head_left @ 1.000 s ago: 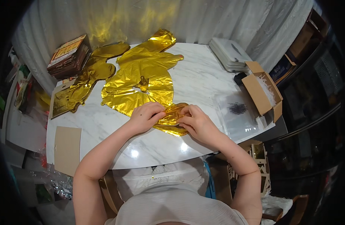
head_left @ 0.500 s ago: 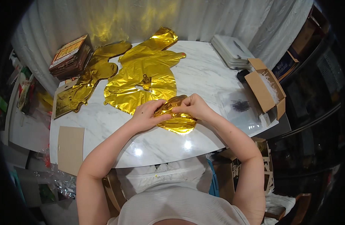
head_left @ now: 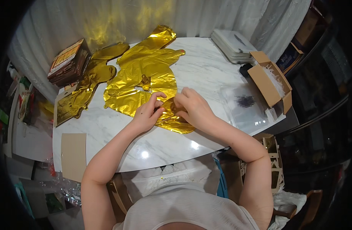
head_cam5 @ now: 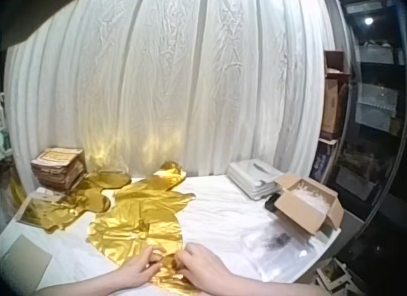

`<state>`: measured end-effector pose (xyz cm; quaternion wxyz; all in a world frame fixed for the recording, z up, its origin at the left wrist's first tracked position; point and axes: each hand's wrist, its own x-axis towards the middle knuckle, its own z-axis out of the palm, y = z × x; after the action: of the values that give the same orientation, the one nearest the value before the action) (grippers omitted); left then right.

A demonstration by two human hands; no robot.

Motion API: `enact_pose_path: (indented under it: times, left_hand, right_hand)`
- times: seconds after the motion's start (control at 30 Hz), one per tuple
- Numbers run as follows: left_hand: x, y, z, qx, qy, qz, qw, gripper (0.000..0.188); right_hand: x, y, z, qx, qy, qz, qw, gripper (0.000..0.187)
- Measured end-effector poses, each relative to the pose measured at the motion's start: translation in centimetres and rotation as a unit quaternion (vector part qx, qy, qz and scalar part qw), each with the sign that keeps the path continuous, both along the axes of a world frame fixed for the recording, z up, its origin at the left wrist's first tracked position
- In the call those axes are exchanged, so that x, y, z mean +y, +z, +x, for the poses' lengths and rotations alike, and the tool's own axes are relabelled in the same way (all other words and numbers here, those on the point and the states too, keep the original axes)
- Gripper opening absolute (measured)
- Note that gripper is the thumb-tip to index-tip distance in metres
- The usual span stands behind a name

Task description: Unpacking and inspecting gold foil balloons from plastic sleeves.

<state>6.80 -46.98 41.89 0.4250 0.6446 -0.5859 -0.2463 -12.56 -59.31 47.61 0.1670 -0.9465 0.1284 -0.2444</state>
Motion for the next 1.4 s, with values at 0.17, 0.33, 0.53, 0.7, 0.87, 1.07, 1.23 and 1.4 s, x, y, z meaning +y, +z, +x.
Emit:
enact_pose_path:
  times: [0.17, 0.33, 0.53, 0.7, 0.87, 1.07, 1.23, 1.4]
  left_hand:
    - [-0.2, -0.1, 1.1, -0.084, -0.056, 0.001, 0.995, 0.013]
    - [0.2, 0.4, 0.6, 0.009, -0.048, -0.013, 0.999, 0.015]
    - [0.4, 0.7, 0.4, -0.110, -0.061, 0.002, 0.992, 0.040]
    - [0.3, 0.5, 0.2, -0.135, -0.068, -0.039, 0.988, 0.049]
    - [0.2, 1.2, 0.2, -0.128, -0.060, -0.028, 0.990, 0.042]
    - [-0.1, 0.0, 0.6, -0.117, -0.046, -0.024, 0.992, 0.025]
    - [0.0, -0.7, 0.6, -0.112, -0.042, -0.044, 0.992, 0.016]
    - [0.2, -0.5, 0.2, -0.016, -0.030, -0.056, 0.998, 0.021]
  right_hand:
    - [0.6, -0.8, -2.6, 0.061, 0.017, 0.040, 0.997, 0.018]
    - [-0.4, -1.7, -2.0, 0.082, 0.040, 0.090, 0.992, 0.017]
    - [-2.6, -3.2, -0.6, 0.084, 0.018, 0.227, 0.970, 0.031]
    - [-2.8, -3.6, 0.9, 0.173, -0.047, 0.231, 0.956, 0.028]
    - [-3.6, -2.9, 1.1, 0.107, 0.018, 0.270, 0.957, 0.024]
    - [-3.2, -1.8, 1.8, 0.148, 0.000, 0.173, 0.974, 0.031]
    - [-1.0, -0.2, -0.1, -0.088, 0.031, -0.053, 0.994, 0.038]
    - [0.6, -0.3, -3.7, 0.045, 0.087, -0.094, 0.991, 0.042]
